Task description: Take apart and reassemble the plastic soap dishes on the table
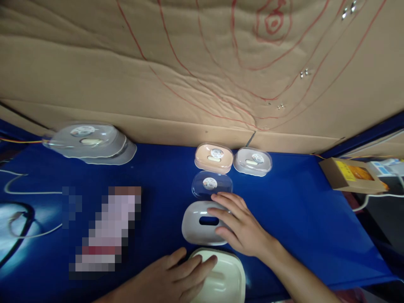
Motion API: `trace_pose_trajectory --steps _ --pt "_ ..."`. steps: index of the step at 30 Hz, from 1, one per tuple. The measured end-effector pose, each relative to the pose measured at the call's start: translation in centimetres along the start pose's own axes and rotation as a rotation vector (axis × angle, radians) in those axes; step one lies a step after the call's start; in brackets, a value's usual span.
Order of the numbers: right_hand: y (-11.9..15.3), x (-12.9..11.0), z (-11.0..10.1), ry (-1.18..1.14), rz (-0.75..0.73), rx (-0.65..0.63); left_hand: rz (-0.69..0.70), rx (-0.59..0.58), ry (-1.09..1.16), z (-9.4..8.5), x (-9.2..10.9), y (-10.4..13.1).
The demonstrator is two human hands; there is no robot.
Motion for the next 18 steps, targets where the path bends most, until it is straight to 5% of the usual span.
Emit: trace_pose_trajectory --steps 6,14,18 --pt "-0.2 -1.1 -0.4 -0.113 0.015 0.134 -0.021 -0.001 0.005 -0.5 0.2 0.1" --pt "0.6 -4.3 -1.5 -0.021 -0.159 0.155 -0.252 0.408 0.182 -2.4 -1.0 -0.1" --pt "0.2 -4.7 -1.6 0.115 -0.229 0.075 -0.266 0.402 0.318 -2.9 -2.0 -0.3"
Point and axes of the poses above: each hand's wrist, its own y-axis away from the middle knuckle, its own z-axis out of the palm, x = y × z, the point moved 1 cm from there along -y, towards the middle knuckle, and after that the axes turned 12 degrees about y, right-handed, at the moved point
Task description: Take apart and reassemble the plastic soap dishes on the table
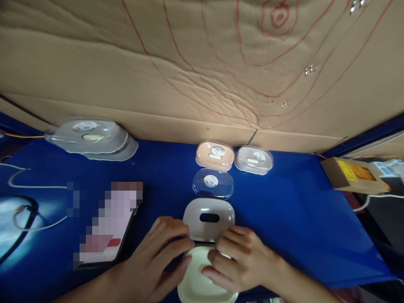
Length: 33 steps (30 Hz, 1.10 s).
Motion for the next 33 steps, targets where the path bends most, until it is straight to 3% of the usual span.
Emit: trace_pose_trajectory --steps 5,9,14,19,25,27,33 --pt "-0.4 0.8 1.2 0.084 0.043 -0.131 0.254 -0.401 -0.051 2.1 0.6 0.8" --pt "-0.5 0.8 0.9 0.077 0.099 -0.057 0.241 -0.484 -0.114 2.5 0.8 1.1" --pt "0.0 1.1 -1.1 -0.041 0.281 0.124 0.12 -0.539 -0.015 2.3 0.3 1.4" --pt "0.6 1.1 -1.9 -0.089 0.415 0.213 -0.188 -0.399 0.164 2.6 -0.8 1.1" --pt "1.1 0.8 -1.8 -0.094 0.354 0.242 -0.637 -0.038 0.657 1.9 -1.8 1.1" --pt "1.1 0.8 -1.9 -0.074 0.309 0.22 -0.678 0.028 0.682 2.0 -1.8 1.5" --pt "0.0 0.2 -1.8 -0.021 0.084 0.104 -0.559 0.153 0.732 3.0 -1.6 2.0"
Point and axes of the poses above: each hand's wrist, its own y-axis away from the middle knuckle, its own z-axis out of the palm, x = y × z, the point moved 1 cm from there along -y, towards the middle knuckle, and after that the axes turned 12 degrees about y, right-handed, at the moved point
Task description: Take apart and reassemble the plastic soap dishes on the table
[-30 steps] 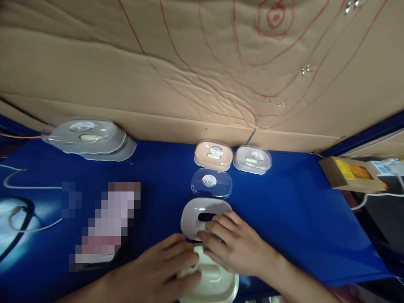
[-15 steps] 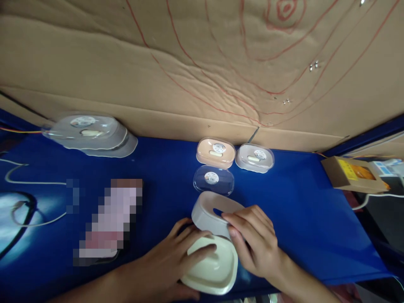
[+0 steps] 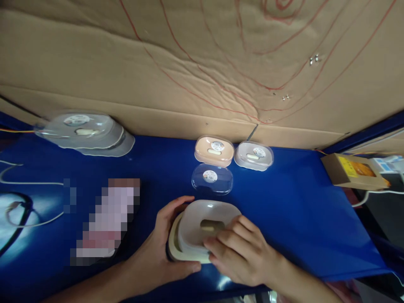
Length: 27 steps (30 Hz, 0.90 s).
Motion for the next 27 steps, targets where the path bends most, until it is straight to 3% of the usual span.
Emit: trace_pose_trajectory --steps 5,10,14,17,21,24,27 --pt "-0.3 -0.4 1.1 -0.051 -0.029 -0.041 0.055 -0.002 -0.125 0.0 -0.2 -0.2" --pt "-0.3 0.0 1.9 -0.066 -0.011 -0.068 -0.09 0.015 -0.16 -0.3 -0.4 0.0" --pt "-0.8 0.1 1.9 -0.066 0.009 -0.093 -0.107 0.011 -0.131 -0.4 0.0 -0.3" --pt "-1.0 0.0 2.1 -0.055 0.024 -0.142 -0.135 0.026 0.004 -0.6 0.9 -0.8" --pt "-0.8 -0.2 2.7 -0.052 -0.012 -0.212 -0.198 0.156 0.261 -1.1 1.6 -1.3" --pt "-0.3 0.2 3.0 -0.091 -0.038 -0.202 -0.259 0.163 0.405 -1.2 1.6 -1.5" --pt "0.4 1.7 3.2 -0.079 0.049 -0.146 -0.351 0.171 0.52 -1.0 1.4 -1.5"
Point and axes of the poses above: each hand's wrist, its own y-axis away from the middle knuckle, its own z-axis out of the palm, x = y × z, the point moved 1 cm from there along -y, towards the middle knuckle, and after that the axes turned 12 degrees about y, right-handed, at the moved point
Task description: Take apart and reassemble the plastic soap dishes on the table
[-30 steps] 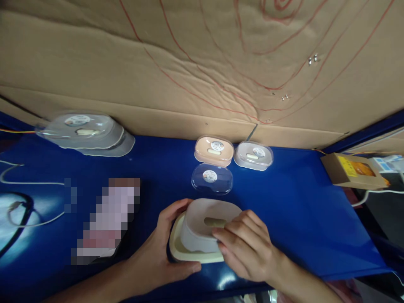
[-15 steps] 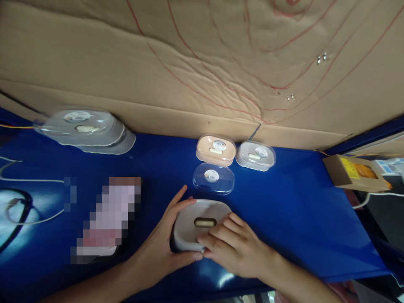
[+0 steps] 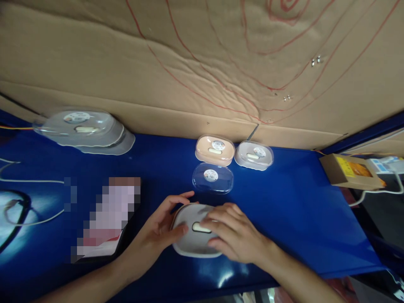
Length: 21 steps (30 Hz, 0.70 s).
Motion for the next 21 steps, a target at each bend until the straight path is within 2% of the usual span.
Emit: trace_pose_trajectory --steps 2,4,7,11,15,18,21 --pt "0.3 1.5 0.3 0.081 0.149 0.016 -0.046 0.043 0.044 0.0 -0.2 0.0" --pt "0.4 3.0 0.9 0.188 0.292 -0.022 -0.085 0.078 0.075 0.1 -0.4 0.0" --pt "0.4 4.5 1.6 0.267 0.374 -0.08 -0.109 0.113 0.115 0.3 -0.3 0.0" --pt "0.4 4.8 1.6 0.242 0.408 0.022 -0.148 0.169 0.179 0.7 0.3 -0.1" --pt "0.7 3.9 0.9 0.084 0.43 0.144 -0.175 0.214 0.272 0.8 0.8 -0.4" --pt "0.7 3.1 0.6 -0.025 0.335 0.145 -0.132 0.235 0.347 0.5 1.0 -0.6" --pt "0.9 2.4 0.6 -0.023 0.189 0.147 -0.098 0.263 0.441 0.4 1.0 -0.7"
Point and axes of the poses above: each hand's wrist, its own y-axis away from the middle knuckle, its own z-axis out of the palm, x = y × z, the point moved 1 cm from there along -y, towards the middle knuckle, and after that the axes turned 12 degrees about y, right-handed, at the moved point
